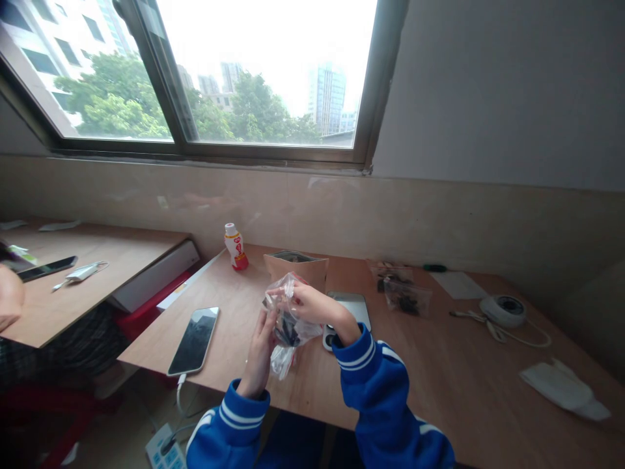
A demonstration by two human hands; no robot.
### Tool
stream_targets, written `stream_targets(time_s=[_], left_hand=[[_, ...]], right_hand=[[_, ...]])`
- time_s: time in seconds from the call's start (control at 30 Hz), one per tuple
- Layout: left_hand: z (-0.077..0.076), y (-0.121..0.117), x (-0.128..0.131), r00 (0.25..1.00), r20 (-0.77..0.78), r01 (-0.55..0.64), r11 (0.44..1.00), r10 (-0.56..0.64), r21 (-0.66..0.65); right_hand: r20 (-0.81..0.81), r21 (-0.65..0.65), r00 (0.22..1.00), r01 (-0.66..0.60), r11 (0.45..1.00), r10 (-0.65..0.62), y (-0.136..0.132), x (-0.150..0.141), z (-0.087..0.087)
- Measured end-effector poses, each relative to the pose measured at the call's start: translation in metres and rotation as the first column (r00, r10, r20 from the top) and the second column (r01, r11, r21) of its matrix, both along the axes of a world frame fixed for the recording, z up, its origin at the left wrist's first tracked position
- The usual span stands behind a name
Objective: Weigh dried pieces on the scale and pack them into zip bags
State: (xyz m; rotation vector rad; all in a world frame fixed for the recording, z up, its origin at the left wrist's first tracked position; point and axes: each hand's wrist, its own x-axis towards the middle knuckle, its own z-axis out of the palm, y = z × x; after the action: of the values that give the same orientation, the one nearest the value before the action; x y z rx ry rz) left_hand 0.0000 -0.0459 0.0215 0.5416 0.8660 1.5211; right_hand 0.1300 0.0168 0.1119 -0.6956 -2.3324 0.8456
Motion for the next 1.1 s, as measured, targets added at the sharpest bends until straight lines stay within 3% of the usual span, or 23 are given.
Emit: stream_targets(time_s=[0.2,0.47,0.7,0.87,0.93,1.03,1.1], left_hand=[[0.002,0.0,-0.002,0.999,-0.018,0.04,0.999,-0.04,-0.003],[-0.008,0.0,-0.004,1.0,0.012,0.027,0.999,-0.027,0.04],[-0.001,-0.003,0.0,0.959,0.255,0.126,0.992,-0.124,0.008],[-0.002,-0.002,0.003,0.945,0.308,0.121,0.993,-0.113,-0.007],[-0.004,-0.002,0.003,0.943,0.319,0.116,0.992,-0.097,-0.04],[-0.011,-0.002,0.001,0.942,0.331,0.093,0.992,-0.062,-0.081],[-0.015,-0.003,0.0,0.938,0.343,0.076,0.993,-0.04,-0.091]], right_hand=[[-0.05,-0.084,0.999,-0.002,0.996,-0.003,0.0,-0.004,-0.004],[-0.227,-0.428,0.96,0.053,0.902,-0.164,0.002,-0.007,-0.01],[-0.325,-0.537,0.835,0.223,0.813,-0.443,-0.005,-0.005,-0.005],[-0.446,-0.65,0.706,0.168,0.742,-0.551,-0.002,0.004,-0.005],[-0.528,-0.633,0.626,0.161,0.757,-0.574,0.006,0.006,0.0],[-0.638,-0.512,0.514,0.275,0.814,-0.574,0.025,0.003,0.013],[-0.642,-0.396,0.532,0.387,0.833,-0.552,0.038,-0.003,0.019]])
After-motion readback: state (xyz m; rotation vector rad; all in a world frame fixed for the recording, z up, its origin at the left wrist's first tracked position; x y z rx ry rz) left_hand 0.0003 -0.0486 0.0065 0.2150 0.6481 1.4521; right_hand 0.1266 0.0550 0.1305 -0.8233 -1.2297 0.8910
